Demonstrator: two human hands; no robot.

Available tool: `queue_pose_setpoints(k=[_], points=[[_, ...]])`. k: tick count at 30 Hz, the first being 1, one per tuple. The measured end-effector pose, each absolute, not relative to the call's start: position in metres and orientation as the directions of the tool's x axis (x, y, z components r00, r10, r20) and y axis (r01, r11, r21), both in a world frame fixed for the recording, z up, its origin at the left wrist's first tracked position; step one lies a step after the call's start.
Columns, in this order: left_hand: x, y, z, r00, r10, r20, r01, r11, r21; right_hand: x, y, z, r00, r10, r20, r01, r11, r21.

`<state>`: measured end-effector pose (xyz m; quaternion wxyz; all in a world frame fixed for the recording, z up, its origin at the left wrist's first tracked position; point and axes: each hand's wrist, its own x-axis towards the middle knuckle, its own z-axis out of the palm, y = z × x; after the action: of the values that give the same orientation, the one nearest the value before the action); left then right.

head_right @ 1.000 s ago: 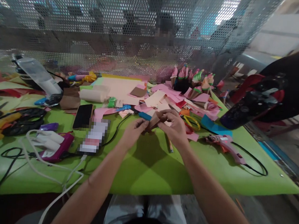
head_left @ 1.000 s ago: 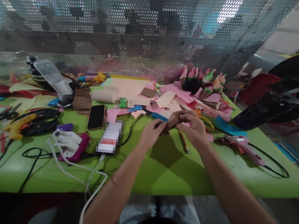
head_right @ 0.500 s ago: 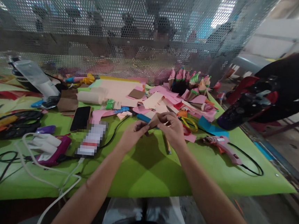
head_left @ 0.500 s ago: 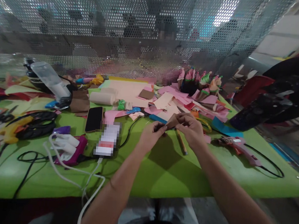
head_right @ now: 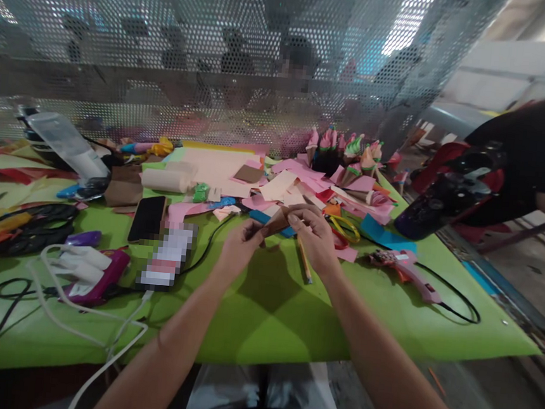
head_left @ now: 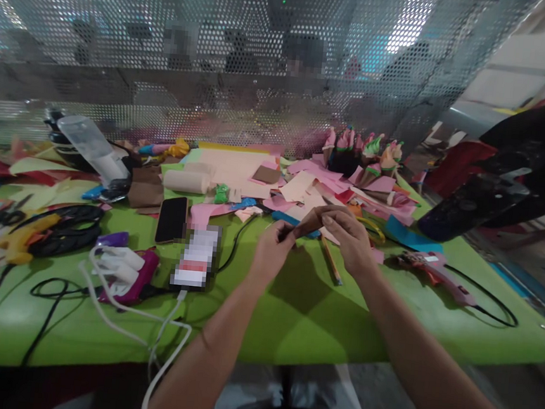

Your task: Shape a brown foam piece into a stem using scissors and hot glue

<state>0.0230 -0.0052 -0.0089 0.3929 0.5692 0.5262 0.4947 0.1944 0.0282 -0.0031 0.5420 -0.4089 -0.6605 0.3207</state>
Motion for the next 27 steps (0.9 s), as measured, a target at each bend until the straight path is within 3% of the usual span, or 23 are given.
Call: queue_pose_setpoints(k=[12,27], points=[[0.0229,-0.0051,-0.0116,0.019,0.995,0.099,0.138,-0.101,0.985,0.1958,0.0308,-0.0028,-0.031,0.882,0.47,0.27,0.46,-0.846],[0.0153,-0.0026,-0.0081,0.031,0.996,0.088,0.304,-0.094,0.948,0.1995,0.0345,-0.0073,-0.012,0.904,0.428,0.192,0.422,-0.886]])
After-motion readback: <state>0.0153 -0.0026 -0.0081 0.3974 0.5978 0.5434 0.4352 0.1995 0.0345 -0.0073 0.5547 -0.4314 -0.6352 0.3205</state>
